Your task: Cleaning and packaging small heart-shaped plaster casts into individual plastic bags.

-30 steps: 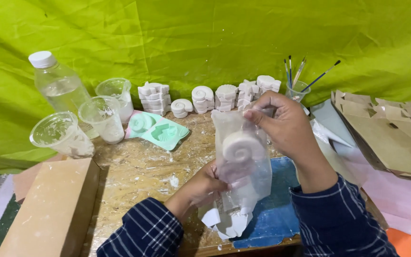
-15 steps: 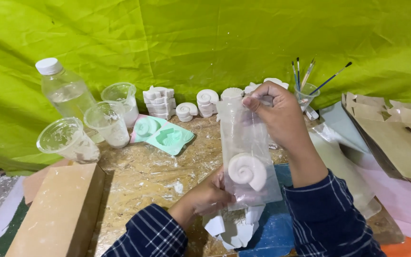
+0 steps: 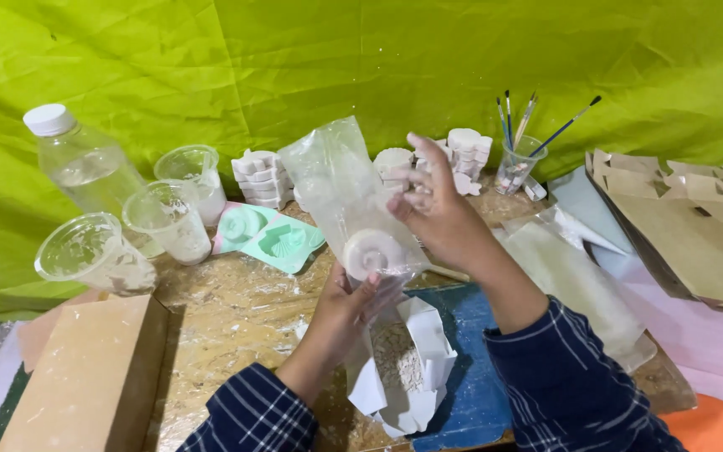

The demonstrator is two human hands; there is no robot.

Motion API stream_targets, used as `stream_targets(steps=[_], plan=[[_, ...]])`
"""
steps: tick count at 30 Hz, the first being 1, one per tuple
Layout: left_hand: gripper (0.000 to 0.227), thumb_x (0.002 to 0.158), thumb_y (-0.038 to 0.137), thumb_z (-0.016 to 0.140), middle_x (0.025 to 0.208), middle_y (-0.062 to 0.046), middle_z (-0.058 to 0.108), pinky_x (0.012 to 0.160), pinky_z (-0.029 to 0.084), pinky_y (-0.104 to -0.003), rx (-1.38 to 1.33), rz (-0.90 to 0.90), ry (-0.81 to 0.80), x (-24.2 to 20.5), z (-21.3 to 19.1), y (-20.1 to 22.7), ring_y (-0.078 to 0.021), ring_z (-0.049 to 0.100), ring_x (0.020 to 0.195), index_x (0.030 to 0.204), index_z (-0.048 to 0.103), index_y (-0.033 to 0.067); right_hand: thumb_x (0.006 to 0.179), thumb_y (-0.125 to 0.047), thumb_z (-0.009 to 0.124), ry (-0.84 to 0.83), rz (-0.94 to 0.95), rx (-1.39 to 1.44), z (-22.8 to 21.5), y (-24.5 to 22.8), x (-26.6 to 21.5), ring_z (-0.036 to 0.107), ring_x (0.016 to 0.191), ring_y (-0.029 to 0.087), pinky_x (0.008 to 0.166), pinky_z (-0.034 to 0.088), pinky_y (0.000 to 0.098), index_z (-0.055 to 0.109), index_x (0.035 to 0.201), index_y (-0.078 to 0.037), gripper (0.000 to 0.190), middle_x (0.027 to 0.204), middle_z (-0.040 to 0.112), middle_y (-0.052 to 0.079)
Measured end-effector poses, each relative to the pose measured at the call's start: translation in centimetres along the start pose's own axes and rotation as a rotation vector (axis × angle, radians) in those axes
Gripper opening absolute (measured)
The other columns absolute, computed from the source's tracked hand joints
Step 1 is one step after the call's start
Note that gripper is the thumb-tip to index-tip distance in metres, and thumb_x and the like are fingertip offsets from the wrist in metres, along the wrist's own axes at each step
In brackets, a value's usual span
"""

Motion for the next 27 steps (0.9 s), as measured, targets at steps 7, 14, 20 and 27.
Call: stream_targets(steps=[7,14,20,27], plan=[[0.087,0.079,-0.003,0.075,0.143,-0.026,0.047,0.098,0.060,-0.049,0.133,0.102,0.243,-0.4,-1.2,2.9,-0.0467,0.061,0.120,0.151,0.026,0.0042,0.091,-0.039,0.072,-0.169,0.206,0.099,4.5,10.8,-1.5,0.038,0.139,0.057,0.114,0.037,0.0619,0.036,0.158,-0.018,0.079,0.146,0.041,0.043],[0.079,0.074,0.002,0.085,0.130,-0.021,0.062,0.095,0.058,-0.044,0.420,0.200,0.406,-0.7,-2.6,3.8,-0.0294,0.060,0.119,0.143,0.045,0.0042,0.092,-0.022,0.077,0.022,0.229,0.328,5.0,13.8,-2.1,0.071,0.069,0.016,0.067,0.060,0.0279,0.072,0.112,0.006,0.034,0.079,0.071,0.012],[0.084,0.076,-0.001,0.083,0.121,-0.024,0.063,0.097,0.054,-0.044,0.316,0.235,0.466,-2.4,-0.7,4.8,-0.0276,0.059,0.113,0.149,0.041,0.0081,0.088,-0.019,0.081,-0.033,0.321,0.550,7.0,14.4,-3.2,0.070,0.066,0.015,0.060,0.059,0.0217,0.069,0.108,0.007,0.035,0.074,0.064,0.008],[0.095,0.071,-0.002,0.085,0.124,-0.028,0.063,0.093,0.056,-0.043,0.279,0.234,0.428,-1.9,-0.8,4.5,-0.0314,0.063,0.114,0.153,0.038,0.0104,0.085,-0.020,0.083,-0.094,0.293,0.460,6.5,13.6,-2.8,0.070,0.063,0.016,0.056,0.057,0.0211,0.070,0.105,0.010,0.039,0.070,0.066,0.012]])
Point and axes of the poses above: each hand's wrist, its own x-axis towards the middle knuckle, its own z-axis out of the palm, y = z × x, the point moved 10 cm from there along x, towards the middle knuckle
